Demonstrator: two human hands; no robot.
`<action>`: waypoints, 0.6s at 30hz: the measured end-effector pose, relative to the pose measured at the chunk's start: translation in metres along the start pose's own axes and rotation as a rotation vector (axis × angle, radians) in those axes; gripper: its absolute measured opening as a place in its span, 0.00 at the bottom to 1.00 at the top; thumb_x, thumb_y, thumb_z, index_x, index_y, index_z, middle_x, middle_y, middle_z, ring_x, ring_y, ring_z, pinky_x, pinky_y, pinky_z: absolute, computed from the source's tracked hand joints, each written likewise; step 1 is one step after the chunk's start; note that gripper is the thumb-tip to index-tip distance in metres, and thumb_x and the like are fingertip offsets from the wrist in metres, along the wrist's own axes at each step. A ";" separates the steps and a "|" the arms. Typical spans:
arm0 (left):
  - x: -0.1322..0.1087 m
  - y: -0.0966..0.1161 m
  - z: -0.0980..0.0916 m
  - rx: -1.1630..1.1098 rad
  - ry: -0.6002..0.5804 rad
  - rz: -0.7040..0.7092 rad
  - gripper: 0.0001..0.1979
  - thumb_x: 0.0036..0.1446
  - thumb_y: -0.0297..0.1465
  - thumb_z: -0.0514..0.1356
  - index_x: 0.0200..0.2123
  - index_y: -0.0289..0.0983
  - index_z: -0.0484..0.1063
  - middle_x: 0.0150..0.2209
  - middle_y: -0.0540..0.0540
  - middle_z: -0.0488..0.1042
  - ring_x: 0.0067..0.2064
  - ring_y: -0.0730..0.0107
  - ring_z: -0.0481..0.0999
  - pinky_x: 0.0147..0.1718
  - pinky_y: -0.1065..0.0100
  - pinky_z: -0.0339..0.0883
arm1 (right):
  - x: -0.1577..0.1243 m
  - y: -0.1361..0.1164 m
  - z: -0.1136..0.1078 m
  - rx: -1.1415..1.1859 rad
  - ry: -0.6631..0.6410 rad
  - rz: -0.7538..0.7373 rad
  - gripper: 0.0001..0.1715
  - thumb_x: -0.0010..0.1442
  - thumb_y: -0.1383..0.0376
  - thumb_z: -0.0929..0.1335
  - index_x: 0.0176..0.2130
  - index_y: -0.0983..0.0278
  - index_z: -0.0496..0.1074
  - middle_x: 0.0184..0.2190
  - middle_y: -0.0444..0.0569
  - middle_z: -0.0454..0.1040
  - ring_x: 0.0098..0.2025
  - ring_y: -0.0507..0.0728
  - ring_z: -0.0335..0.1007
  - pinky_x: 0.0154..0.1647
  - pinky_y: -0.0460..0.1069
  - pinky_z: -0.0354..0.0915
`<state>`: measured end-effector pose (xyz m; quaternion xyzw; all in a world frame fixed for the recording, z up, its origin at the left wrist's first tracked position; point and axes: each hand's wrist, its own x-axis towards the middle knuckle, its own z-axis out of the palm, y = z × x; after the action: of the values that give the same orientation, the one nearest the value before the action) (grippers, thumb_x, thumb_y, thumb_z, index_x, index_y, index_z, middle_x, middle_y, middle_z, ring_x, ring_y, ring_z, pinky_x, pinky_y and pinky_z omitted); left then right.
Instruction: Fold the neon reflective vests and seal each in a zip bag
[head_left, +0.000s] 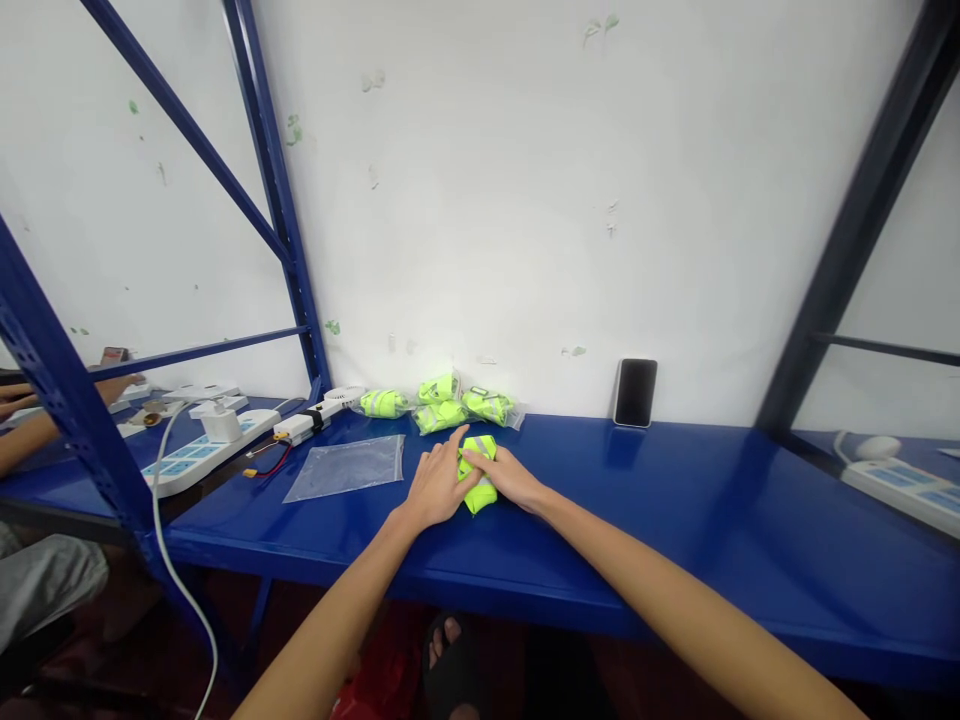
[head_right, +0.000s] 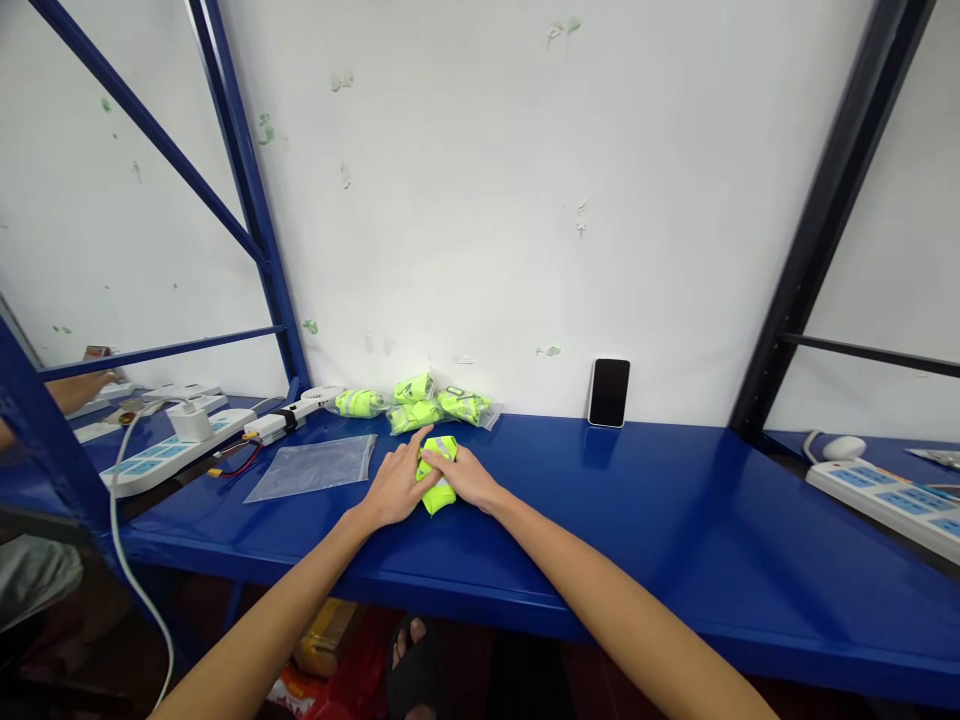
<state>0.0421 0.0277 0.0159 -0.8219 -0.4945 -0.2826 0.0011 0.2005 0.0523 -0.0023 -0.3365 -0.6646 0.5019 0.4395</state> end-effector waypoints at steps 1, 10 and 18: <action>0.000 0.001 0.001 0.004 0.040 -0.012 0.31 0.60 0.43 0.51 0.63 0.39 0.48 0.49 0.40 0.71 0.48 0.52 0.69 0.44 0.58 0.59 | 0.002 0.001 0.001 -0.045 0.039 -0.026 0.25 0.58 0.51 0.66 0.49 0.64 0.68 0.39 0.50 0.74 0.40 0.59 0.71 0.43 0.53 0.66; 0.000 0.001 0.003 0.042 0.244 -0.038 0.23 0.56 0.39 0.55 0.53 0.39 0.57 0.46 0.44 0.72 0.47 0.57 0.71 0.42 0.62 0.59 | 0.017 -0.003 0.009 -0.357 0.299 -0.402 0.17 0.59 0.58 0.66 0.47 0.61 0.68 0.47 0.50 0.69 0.50 0.58 0.65 0.51 0.52 0.62; -0.004 0.000 0.003 0.154 0.206 0.014 0.19 0.60 0.39 0.52 0.53 0.37 0.60 0.44 0.41 0.74 0.46 0.55 0.72 0.43 0.60 0.58 | -0.004 -0.020 0.006 -0.680 0.043 -0.445 0.19 0.68 0.59 0.55 0.51 0.61 0.67 0.51 0.52 0.67 0.51 0.57 0.66 0.54 0.53 0.59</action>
<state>0.0419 0.0254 0.0113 -0.7894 -0.5064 -0.3267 0.1167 0.1962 0.0415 0.0152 -0.3209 -0.8401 0.1388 0.4147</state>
